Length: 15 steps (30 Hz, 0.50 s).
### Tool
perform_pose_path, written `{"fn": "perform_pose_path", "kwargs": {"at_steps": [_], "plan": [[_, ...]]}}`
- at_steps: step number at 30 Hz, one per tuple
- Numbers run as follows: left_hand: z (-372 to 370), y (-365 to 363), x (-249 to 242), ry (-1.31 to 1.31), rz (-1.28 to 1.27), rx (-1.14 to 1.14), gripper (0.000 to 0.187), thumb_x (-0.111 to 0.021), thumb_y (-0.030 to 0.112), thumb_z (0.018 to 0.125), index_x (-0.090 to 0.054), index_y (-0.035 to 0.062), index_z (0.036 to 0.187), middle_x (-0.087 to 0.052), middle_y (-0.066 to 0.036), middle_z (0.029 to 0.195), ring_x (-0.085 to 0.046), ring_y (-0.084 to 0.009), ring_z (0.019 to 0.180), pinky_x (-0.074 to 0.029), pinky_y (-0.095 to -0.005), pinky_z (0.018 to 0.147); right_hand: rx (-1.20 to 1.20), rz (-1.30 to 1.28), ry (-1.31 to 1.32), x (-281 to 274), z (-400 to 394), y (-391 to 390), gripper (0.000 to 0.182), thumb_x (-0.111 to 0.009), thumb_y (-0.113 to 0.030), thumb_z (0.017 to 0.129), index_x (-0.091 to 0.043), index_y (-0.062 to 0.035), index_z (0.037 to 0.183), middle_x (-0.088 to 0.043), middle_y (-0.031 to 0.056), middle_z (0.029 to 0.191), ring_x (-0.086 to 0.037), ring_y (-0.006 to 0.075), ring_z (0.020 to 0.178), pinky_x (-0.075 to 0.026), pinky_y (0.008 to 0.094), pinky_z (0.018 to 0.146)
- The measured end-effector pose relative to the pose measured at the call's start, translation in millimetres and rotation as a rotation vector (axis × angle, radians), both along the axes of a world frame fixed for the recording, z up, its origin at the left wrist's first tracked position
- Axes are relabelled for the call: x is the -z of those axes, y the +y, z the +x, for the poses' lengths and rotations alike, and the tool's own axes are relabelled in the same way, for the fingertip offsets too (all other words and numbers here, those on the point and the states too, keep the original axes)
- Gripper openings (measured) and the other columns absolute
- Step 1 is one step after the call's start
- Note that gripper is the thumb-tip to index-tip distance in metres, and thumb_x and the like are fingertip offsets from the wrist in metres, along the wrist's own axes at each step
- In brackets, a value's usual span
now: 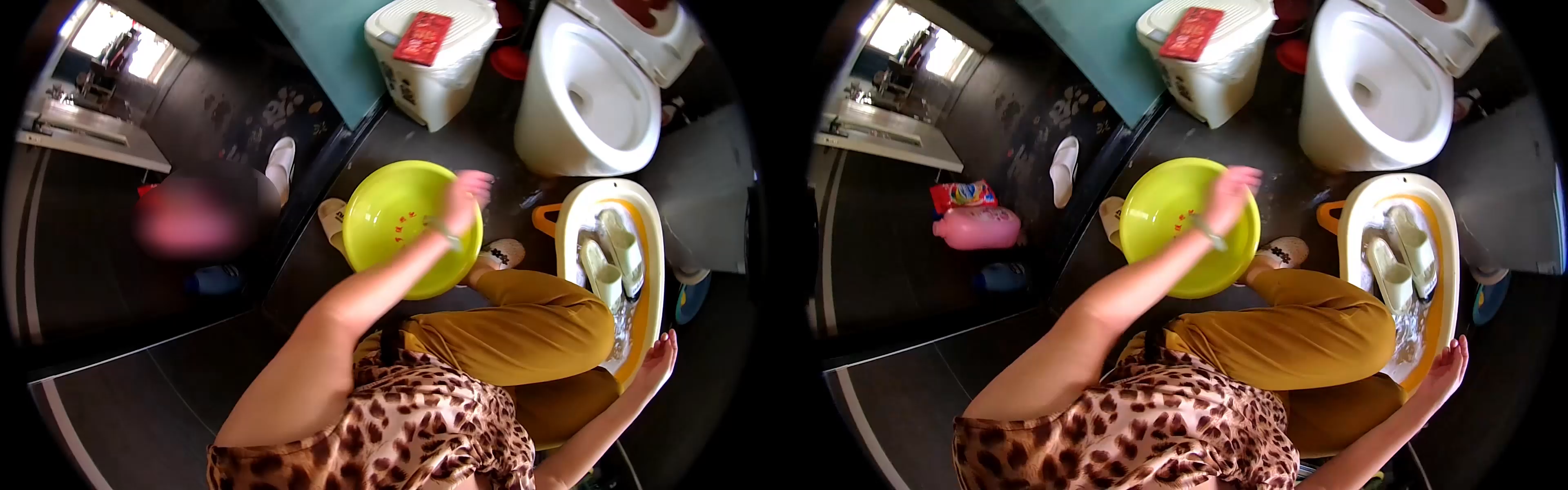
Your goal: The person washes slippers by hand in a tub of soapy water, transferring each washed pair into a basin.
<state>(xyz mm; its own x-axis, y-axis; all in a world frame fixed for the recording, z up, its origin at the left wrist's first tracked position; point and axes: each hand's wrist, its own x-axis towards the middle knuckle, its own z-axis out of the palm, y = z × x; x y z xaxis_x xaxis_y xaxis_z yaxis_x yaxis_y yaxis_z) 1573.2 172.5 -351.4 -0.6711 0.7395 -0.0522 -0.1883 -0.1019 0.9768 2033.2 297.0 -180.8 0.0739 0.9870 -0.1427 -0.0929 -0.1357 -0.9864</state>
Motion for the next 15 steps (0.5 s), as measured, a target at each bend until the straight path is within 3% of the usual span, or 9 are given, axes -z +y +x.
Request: {"fn": "perform_pose_path", "kwargs": {"at_steps": [1,3,4,5,8,9,11,13,15], "plan": [[-35.3,-42.0,-12.9,0.187,-0.229,-0.225,0.019,-0.055,0.003,0.081,-0.057,0.0031,0.100,-0.059,-0.006,0.087,-0.056,-0.0135,0.077,-0.047,-0.0250,0.071,0.045,-0.007,-0.056,-0.7,-6.7,-0.1,0.028,-0.049,-0.012,0.088,-0.053,-0.0045,0.114,-0.060,-0.0008,0.089,-0.055,0.0038,0.071,-0.043,0.0147,0.058],[-117.7,-118.9,58.4,0.342,-0.272,-0.629,0.019,-0.054,0.000,0.080,-0.057,0.0042,0.098,-0.056,-0.004,0.079,-0.053,-0.0113,0.070,-0.046,-0.0237,0.066,0.064,-0.028,-0.118,0.2,-21.5,2.3,0.026,-0.049,-0.011,0.088,-0.054,-0.0051,0.113,-0.060,-0.0002,0.088,-0.055,0.0043,0.070,-0.043,0.0148,0.058],[-140.0,-162.5,72.1,0.129,-0.463,-0.767,0.020,-0.052,-0.001,0.079,-0.055,0.0045,0.098,-0.055,-0.005,0.075,-0.052,-0.0116,0.063,-0.045,-0.0244,0.059,0.073,-0.039,-0.149,0.4,-28.9,3.6,0.026,-0.049,-0.011,0.087,-0.054,-0.0054,0.112,-0.060,0.0001,0.087,-0.054,0.0045,0.069,-0.043,0.0148,0.057],[-164.1,-204.9,138.0,0.173,-0.569,-0.936,0.024,-0.050,0.002,0.080,-0.051,0.0085,0.103,-0.054,-0.005,0.072,-0.050,-0.0114,0.056,-0.043,-0.0253,0.050,0.082,-0.042,-0.165,3.8,-35.7,6.2,0.026,-0.050,-0.011,0.087,-0.055,-0.0052,0.112,-0.060,-0.0002,0.086,-0.054,0.0045,0.068,-0.042,0.0145,0.056],[-137.4,-242.7,76.8,-0.590,-0.771,-0.616,0.040,-0.052,0.017,0.085,-0.038,0.0189,0.123,-0.057,-0.008,0.083,-0.055,-0.0178,0.063,-0.045,-0.0305,0.053,0.065,-0.087,-0.158,20.3,-50.9,14.6,0.027,-0.053,-0.010,0.085,-0.056,-0.0045,0.111,-0.060,-0.0009,0.084,-0.053,0.0045,0.065,-0.041,0.0139,0.054],[-131.2,-242.3,76.6,-0.628,-0.876,-0.476,0.045,-0.053,0.020,0.087,-0.036,0.0147,0.128,-0.059,-0.010,0.091,-0.060,-0.0228,0.073,-0.050,-0.0338,0.062,0.071,-0.103,-0.161,26.0,-60.4,16.4,0.027,-0.053,-0.010,0.085,-0.055,-0.0045,0.111,-0.060,-0.0011,0.083,-0.053,0.0044,0.065,-0.041,0.0140,0.053],[-122.8,-242.4,140.5,-0.666,-0.569,-0.666,0.047,-0.052,0.021,0.087,-0.035,0.0098,0.129,-0.056,-0.012,0.104,-0.055,-0.0266,0.093,-0.046,-0.0420,0.078,0.049,-0.146,-0.146,32.6,-83.6,21.8,0.028,-0.053,-0.010,0.084,-0.055,-0.0044,0.112,-0.059,-0.0014,0.083,-0.053,0.0042,0.065,-0.041,0.0143,0.053],[-122.6,-232.3,144.5,-0.697,-0.321,-0.782,0.046,-0.052,0.022,0.087,-0.037,0.0068,0.128,-0.055,-0.013,0.111,-0.052,-0.0291,0.104,-0.044,-0.0469,0.086,-0.018,-0.163,-0.163,30.6,-100.3,23.3,0.029,-0.052,-0.010,0.084,-0.054,-0.0043,0.113,-0.059,-0.0014,0.082,-0.053,0.0043,0.065,-0.041,0.0147,0.053],[-133.7,-230.9,142.9,-1.179,-0.013,-1.028,0.037,-0.052,0.022,0.087,-0.045,0.0061,0.119,-0.055,-0.014,0.111,-0.054,-0.0320,0.101,-0.046,-0.0480,0.084,-0.127,-0.155,-0.203,23.2,-111.8,25.0,0.029,-0.052,-0.009,0.085,-0.054,-0.0041,0.113,-0.059,-0.0010,0.082,-0.054,0.0046,0.066,-0.043,0.0150,0.054]]}}
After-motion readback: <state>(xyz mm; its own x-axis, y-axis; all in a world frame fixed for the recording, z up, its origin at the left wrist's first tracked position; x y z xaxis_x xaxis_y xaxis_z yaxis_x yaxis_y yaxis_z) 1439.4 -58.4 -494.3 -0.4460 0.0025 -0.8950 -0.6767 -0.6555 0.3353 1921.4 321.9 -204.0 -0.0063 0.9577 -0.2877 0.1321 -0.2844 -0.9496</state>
